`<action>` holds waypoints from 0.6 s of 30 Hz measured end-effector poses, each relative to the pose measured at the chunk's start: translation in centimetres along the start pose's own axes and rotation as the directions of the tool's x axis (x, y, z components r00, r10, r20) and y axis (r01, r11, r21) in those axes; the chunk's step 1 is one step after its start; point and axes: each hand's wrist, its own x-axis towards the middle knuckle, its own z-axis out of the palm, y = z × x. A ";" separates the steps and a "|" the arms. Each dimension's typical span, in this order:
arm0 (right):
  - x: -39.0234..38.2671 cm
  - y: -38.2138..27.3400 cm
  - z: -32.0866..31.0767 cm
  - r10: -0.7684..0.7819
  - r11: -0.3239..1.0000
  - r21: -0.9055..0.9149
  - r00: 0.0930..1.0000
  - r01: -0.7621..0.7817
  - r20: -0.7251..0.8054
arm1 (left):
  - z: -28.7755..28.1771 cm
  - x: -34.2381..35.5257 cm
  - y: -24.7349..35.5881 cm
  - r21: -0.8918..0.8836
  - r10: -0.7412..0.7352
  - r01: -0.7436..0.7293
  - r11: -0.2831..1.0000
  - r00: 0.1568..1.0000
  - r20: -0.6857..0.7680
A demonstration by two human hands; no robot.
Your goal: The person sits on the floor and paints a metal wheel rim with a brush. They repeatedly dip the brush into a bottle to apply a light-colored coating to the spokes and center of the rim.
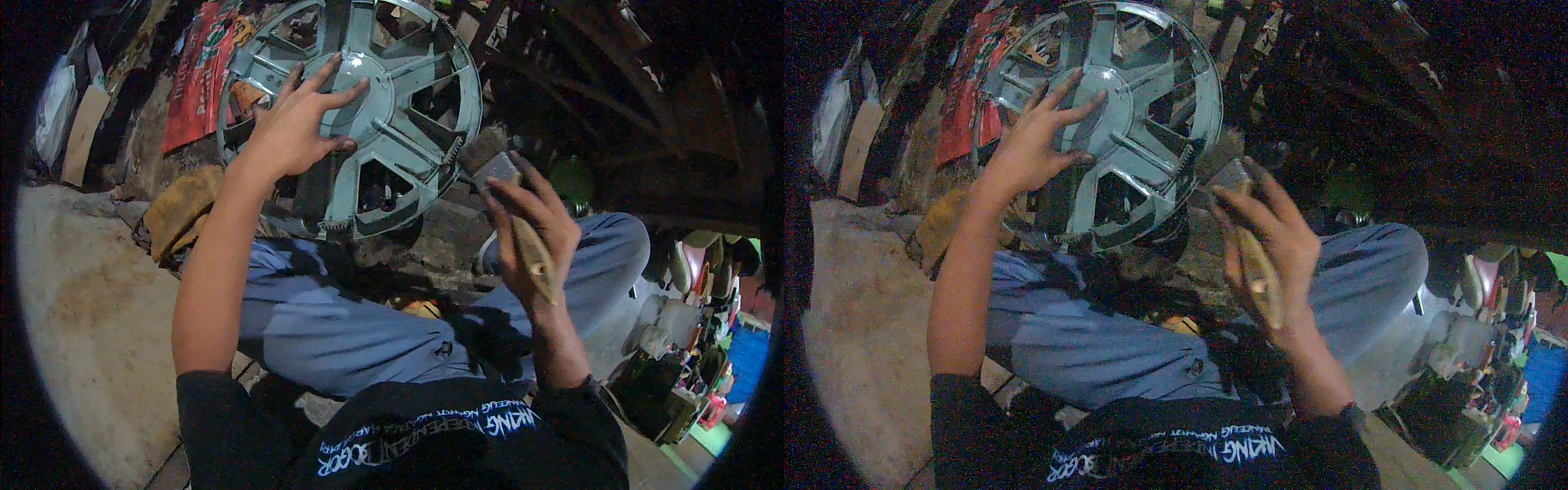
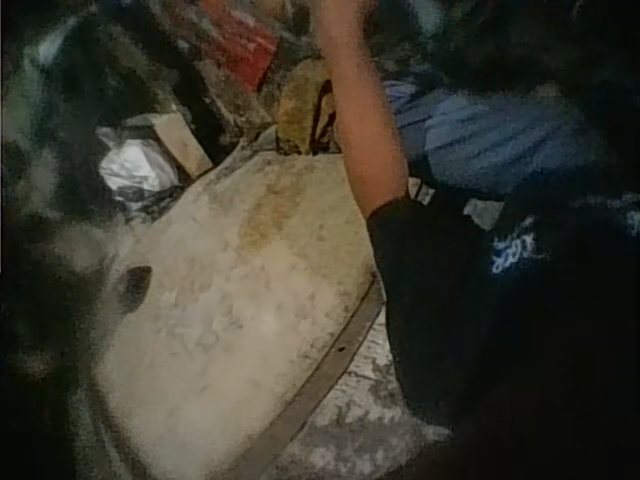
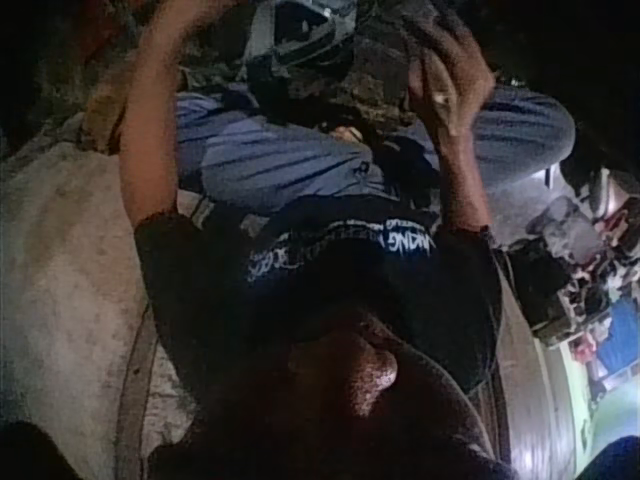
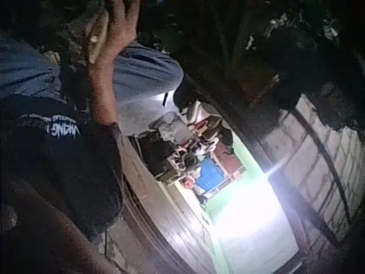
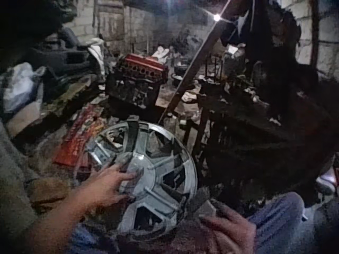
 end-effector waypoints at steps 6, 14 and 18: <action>-0.8 0.6 -0.8 -0.008 0.987 0.159 0.987 -0.018 0.162 | -1.0 0.3 1.0 0.103 -0.080 0.071 0.992 0.993 0.082; -1.5 -0.5 -0.6 0.101 0.944 0.288 0.973 -0.159 0.207 | -1.2 0.2 1.4 0.126 -0.080 0.070 0.990 0.994 0.070; -1.8 -1.1 1.5 0.086 0.982 0.161 0.992 -0.101 0.097 | -0.4 0.1 1.0 0.155 -0.058 0.054 0.987 0.998 0.023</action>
